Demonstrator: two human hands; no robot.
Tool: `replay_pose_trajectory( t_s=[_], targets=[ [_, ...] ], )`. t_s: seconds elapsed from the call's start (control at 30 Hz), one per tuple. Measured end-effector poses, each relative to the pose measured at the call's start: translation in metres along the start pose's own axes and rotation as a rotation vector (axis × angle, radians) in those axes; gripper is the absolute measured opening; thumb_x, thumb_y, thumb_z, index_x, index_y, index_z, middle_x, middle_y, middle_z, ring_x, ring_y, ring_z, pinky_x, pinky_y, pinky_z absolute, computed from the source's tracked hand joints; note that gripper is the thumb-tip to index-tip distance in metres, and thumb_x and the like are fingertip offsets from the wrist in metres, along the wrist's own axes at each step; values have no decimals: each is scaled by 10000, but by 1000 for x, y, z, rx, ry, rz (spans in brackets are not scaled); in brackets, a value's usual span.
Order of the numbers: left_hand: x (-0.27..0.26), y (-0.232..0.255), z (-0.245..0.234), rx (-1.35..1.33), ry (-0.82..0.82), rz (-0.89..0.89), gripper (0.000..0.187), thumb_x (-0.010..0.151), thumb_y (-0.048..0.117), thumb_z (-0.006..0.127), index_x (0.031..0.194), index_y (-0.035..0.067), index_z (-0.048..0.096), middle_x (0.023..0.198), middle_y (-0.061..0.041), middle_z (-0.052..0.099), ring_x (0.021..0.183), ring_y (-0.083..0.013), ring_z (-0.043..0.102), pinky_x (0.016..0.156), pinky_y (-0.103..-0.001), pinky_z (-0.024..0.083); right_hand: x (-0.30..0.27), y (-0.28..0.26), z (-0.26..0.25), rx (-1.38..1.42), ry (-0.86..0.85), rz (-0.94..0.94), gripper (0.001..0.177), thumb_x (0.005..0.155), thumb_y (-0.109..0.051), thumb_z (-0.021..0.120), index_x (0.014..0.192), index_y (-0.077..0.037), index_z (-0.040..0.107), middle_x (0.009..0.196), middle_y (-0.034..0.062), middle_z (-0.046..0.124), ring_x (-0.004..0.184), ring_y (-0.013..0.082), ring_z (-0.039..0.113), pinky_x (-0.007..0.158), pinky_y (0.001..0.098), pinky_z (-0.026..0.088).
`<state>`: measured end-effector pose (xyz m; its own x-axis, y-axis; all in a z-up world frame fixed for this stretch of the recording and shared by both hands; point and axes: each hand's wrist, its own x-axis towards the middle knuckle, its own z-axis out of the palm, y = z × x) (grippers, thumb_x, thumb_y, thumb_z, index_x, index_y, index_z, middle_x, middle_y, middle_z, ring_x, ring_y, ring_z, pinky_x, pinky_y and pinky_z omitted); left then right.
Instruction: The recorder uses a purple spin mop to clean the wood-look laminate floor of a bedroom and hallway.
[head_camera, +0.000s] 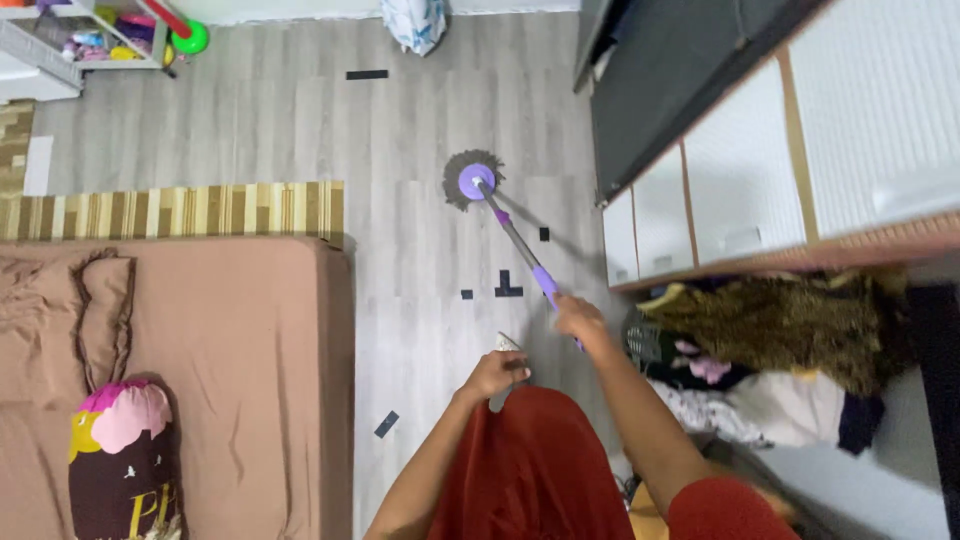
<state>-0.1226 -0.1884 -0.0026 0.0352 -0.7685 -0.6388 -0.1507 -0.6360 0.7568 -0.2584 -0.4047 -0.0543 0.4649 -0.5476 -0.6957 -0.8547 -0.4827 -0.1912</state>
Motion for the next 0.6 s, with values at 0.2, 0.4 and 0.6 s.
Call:
replay_pose_trajectory(
  t_s=[0.2, 0.4, 0.6],
  targets=[
    [-59, -68, 55, 203, -24, 95, 548, 844, 262, 762, 1337, 50, 648, 1217, -155, 738, 1109, -261, 718, 981, -357, 545, -177, 44, 129, 88, -16, -4, 627, 875, -140, 574, 1495, -174, 483, 1155, 229, 713, 1042, 412, 697, 896, 514, 563],
    [-128, -86, 95, 40, -232, -18, 531, 888, 226, 737, 1380, 47, 644, 1030, -226, 761, 860, -309, 741, 821, -406, 565, -368, 28, 144, 240, 70, 138, 573, 856, -69, 536, 1418, -176, 553, 1223, 237, 658, 1103, 442, 656, 912, 547, 541],
    [-145, -105, 108, 101, -95, 118, 452, 890, 173, 779, 1302, 16, 678, 1012, -127, 755, 897, -195, 700, 818, -323, 544, -380, -60, 138, 180, 134, 205, 331, 837, -129, 641, 1155, -43, 673, 1029, 237, 737, 986, 413, 720, 884, 517, 579]
  ],
)
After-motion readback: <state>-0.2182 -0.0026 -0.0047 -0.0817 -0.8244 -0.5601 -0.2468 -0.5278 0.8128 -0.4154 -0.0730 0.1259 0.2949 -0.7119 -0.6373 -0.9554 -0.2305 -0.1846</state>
